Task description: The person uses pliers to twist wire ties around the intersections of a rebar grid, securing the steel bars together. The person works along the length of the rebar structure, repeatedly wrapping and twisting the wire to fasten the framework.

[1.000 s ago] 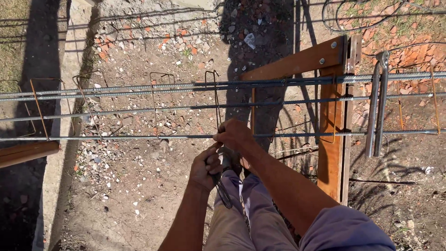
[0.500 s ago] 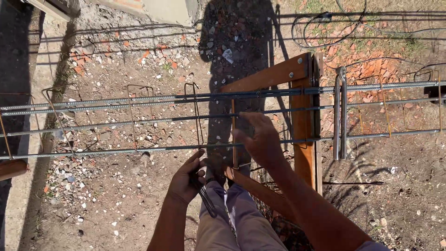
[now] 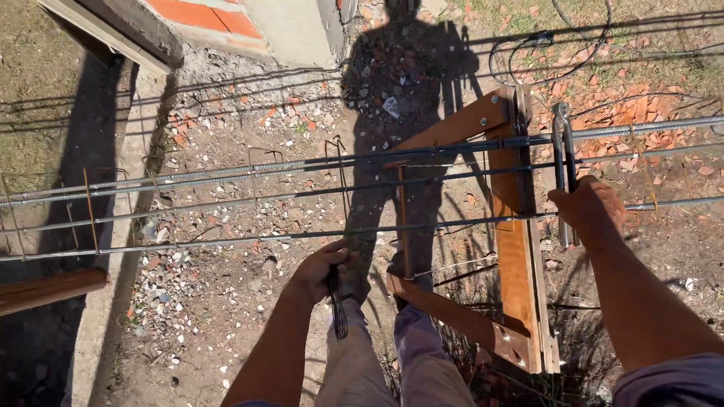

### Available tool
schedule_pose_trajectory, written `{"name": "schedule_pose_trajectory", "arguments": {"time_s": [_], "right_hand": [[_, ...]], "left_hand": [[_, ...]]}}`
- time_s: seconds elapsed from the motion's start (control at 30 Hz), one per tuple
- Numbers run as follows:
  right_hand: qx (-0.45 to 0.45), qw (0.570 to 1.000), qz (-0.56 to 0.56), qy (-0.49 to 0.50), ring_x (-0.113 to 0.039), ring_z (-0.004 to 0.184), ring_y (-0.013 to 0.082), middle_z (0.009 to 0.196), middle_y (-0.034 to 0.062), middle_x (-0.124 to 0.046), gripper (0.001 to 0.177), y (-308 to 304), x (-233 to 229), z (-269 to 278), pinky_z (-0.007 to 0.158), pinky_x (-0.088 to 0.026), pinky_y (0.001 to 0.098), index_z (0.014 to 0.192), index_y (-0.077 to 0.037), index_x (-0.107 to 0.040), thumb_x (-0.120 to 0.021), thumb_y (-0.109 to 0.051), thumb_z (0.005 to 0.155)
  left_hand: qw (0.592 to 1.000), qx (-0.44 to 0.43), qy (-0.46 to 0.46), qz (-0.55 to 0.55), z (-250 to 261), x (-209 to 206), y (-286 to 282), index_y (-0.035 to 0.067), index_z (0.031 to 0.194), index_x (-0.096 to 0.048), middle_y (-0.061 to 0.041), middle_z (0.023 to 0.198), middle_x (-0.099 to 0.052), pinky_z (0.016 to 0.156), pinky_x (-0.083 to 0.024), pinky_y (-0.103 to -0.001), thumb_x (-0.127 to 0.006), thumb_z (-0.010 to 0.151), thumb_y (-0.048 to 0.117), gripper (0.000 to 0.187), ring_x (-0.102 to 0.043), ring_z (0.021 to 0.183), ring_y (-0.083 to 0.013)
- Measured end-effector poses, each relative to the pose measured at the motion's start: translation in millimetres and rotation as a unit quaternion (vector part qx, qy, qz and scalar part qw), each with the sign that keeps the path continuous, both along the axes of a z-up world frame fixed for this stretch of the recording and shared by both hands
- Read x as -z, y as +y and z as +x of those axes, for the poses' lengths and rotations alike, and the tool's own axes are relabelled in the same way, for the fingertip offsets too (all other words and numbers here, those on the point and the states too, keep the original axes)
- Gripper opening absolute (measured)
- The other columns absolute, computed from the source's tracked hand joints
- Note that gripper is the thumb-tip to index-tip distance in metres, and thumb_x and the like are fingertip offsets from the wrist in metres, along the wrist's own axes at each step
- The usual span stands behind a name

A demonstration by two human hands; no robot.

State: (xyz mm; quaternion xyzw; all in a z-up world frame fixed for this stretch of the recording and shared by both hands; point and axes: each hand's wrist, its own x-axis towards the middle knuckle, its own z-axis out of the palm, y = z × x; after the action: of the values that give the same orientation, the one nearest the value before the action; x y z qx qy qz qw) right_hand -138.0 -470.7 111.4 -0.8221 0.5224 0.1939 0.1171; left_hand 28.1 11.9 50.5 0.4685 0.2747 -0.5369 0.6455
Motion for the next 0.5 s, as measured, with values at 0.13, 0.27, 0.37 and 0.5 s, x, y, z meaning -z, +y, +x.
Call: {"name": "schedule_pose_trajectory", "arguments": {"time_s": [0.13,0.27,0.37,0.5], "right_hand": [[-0.007,0.997,-0.048,0.066,-0.067,0.089,0.0336,0.101,0.0194,-0.069,0.063,-11,30,-4,0.067,-0.052,0.045,0.108,-0.003,-0.069,-0.058,-0.06,0.086],[0.069,0.987,0.053,-0.134,-0.051,0.066,0.0258,0.078,0.0144,-0.06,0.05,39,-68,-11,0.049,-0.041,0.0419,0.085,0.0,-0.062,-0.064,-0.048,0.098],[0.057,0.654,0.564,-0.5,-0.061,0.061,0.0132,0.092,0.0021,-0.055,0.017,-29,39,-114,0.059,-0.064,0.0292,0.092,-0.01,-0.052,-0.042,-0.012,0.106],[0.022,0.672,0.535,-0.512,-0.082,0.065,0.0234,0.103,0.0191,-0.075,0.037,143,-14,-116,0.055,-0.074,0.0337,0.133,0.003,-0.057,-0.057,-0.02,0.104]], "left_hand": [[0.997,-0.054,0.054,-0.01,2,1,-4,0.007,0.127,-0.061,-0.018,0.091,-0.069,0.048,-0.048,-0.023,-0.061,0.092,-0.002,0.035,-0.055,0.054,-0.0152],[0.999,0.008,0.022,-0.042,7,1,-6,0.006,0.127,-0.065,-0.012,0.091,-0.073,0.051,-0.055,-0.03,-0.064,0.094,0.01,0.033,-0.063,0.06,-0.0186],[0.999,0.008,0.043,-0.016,-1,7,2,0.008,0.114,-0.068,-0.013,0.09,-0.072,0.051,-0.055,-0.035,-0.067,0.093,0.01,0.02,-0.064,0.056,-0.0254],[0.999,-0.008,0.028,-0.031,-6,10,3,0.005,0.103,-0.069,-0.011,0.084,-0.071,0.047,-0.052,-0.032,-0.068,0.094,0.009,0.01,-0.068,0.067,-0.0233]]}}
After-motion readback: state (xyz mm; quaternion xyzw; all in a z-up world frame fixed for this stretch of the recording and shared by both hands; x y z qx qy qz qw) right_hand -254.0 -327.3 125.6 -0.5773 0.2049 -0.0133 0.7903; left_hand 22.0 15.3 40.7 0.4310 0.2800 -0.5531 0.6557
